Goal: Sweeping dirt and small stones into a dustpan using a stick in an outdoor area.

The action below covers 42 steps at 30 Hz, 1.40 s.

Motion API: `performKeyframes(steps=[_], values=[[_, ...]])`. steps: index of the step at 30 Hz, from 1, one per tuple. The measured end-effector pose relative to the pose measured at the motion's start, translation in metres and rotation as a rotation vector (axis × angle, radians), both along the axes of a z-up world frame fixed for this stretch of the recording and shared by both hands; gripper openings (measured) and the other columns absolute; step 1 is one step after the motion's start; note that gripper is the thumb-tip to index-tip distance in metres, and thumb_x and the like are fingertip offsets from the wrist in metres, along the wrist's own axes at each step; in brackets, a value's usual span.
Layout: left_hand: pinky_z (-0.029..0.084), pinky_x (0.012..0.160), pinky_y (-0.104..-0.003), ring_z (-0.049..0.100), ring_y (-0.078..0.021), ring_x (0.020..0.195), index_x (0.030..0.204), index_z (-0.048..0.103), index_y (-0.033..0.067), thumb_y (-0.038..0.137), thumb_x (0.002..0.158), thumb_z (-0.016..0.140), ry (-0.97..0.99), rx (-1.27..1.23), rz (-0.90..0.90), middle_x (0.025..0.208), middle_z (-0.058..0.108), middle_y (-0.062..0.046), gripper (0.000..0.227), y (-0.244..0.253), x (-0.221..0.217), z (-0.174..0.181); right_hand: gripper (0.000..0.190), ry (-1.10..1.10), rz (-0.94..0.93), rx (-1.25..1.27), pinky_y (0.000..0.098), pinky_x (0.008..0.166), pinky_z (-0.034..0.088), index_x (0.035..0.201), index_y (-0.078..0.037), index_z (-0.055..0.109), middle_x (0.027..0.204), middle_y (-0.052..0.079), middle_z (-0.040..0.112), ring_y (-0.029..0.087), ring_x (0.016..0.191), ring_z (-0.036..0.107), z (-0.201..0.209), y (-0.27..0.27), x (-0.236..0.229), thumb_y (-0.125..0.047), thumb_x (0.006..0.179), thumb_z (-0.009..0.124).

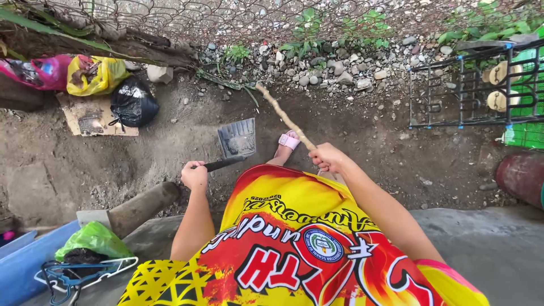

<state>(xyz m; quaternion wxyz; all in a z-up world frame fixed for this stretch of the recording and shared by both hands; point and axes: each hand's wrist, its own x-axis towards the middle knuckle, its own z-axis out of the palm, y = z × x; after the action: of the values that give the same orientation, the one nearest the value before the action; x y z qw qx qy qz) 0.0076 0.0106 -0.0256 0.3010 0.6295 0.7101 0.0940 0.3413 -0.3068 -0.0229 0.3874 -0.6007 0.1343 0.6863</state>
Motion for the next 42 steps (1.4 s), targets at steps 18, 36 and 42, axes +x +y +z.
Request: performKeyframes(steps=[18, 36, 42], values=[[0.055, 0.085, -0.036, 0.074, -0.0218, 0.086, 0.072, 0.069, 0.0106, 0.000, 0.077, 0.061, -0.031, 0.022, -0.052, 0.087, 0.079, -0.003, 0.014, 0.027, 0.001, -0.004, 0.009, -0.261, 0.095, -0.100, 0.0311, 0.037, 0.023, 0.086, -0.007, 0.058, 0.057, 0.000, 0.049, 0.009, 0.039, 0.032, 0.026, 0.026, 0.011, -0.013, 0.092, 0.061], [0.056, 0.086, -0.035, 0.075, -0.0213, 0.084, 0.073, 0.071, 0.0122, 0.004, 0.078, 0.059, -0.002, -0.046, -0.060, 0.087, 0.080, -0.002, 0.016, 0.038, -0.002, -0.010, 0.013, -0.293, 0.121, -0.111, 0.0299, 0.039, 0.025, 0.087, -0.004, 0.059, 0.059, 0.000, 0.051, 0.008, 0.042, 0.033, 0.035, 0.039, 0.031, -0.014, 0.093, 0.063], [0.054, 0.085, -0.035, 0.074, -0.0213, 0.085, 0.073, 0.072, 0.0138, 0.004, 0.079, 0.061, 0.032, -0.042, -0.064, 0.087, 0.080, -0.001, 0.017, 0.037, 0.003, 0.001, 0.011, -0.212, 0.197, -0.126, 0.0293, 0.039, 0.022, 0.087, -0.007, 0.059, 0.060, -0.001, 0.050, 0.007, 0.041, 0.030, 0.024, 0.053, 0.003, -0.015, 0.092, 0.064]])
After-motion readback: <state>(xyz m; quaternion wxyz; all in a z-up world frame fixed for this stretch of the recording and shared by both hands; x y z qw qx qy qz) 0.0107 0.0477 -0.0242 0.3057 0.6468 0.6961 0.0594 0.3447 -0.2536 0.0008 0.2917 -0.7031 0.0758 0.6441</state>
